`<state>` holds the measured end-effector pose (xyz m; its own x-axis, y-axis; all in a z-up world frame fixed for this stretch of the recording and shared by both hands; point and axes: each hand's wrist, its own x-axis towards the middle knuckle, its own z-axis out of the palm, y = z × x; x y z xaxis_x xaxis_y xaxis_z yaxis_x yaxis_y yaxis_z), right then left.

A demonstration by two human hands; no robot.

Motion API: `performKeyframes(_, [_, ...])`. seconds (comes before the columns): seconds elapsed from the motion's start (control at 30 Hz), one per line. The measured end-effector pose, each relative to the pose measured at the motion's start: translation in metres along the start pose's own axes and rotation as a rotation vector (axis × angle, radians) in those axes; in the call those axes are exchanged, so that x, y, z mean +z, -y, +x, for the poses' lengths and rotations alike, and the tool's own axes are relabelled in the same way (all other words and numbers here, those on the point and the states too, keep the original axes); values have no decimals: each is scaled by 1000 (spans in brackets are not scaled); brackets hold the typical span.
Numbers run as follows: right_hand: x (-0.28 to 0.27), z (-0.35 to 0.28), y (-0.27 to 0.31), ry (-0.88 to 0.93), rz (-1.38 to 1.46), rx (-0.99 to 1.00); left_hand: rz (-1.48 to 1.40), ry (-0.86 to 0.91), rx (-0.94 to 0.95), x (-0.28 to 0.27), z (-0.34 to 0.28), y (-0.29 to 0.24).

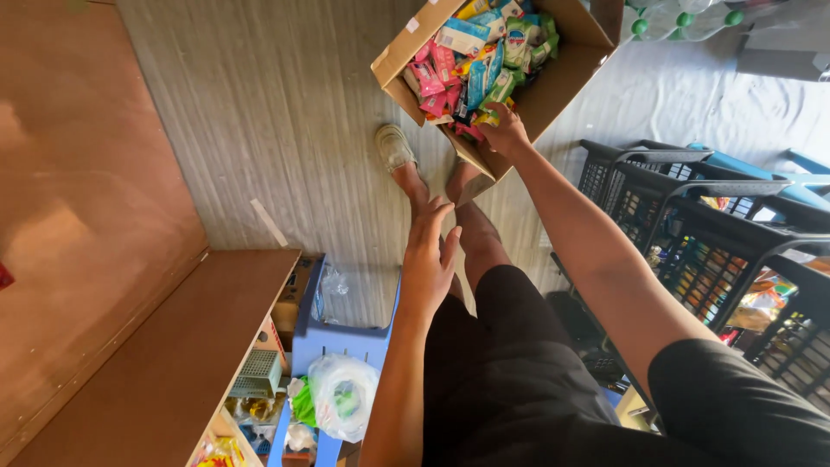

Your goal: Stocking and organizing canned goods and snack sachets on grocery store shelves.

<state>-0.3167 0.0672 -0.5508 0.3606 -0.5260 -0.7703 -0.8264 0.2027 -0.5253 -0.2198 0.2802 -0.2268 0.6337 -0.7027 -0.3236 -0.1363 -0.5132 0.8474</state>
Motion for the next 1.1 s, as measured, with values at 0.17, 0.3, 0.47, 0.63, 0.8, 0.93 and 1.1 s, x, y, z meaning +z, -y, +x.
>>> performKeyframes(0.17, [32,71,-71,-51,-242,-32,-4,-3,3,10,3,26])
performKeyframes(0.3, [44,106,-106,-103,-434,-263,-32,28,-54,12,2,36])
performKeyframes(0.47, [33,101,-78,12,-409,-107,-60,61,-106,7,0,45])
performKeyframes(0.63, [20,91,-53,58,-521,-60,-48,88,-146,5,-5,57])
performKeyframes(0.8, [14,80,-50,-104,-382,-179,-42,87,-152,7,-13,64])
performKeyframes(0.93, [20,104,-104,-330,-276,-208,-39,75,-164,6,-15,66])
performKeyframes(1.1, [3,50,-59,-288,-22,-233,-51,75,-201,7,-17,65])
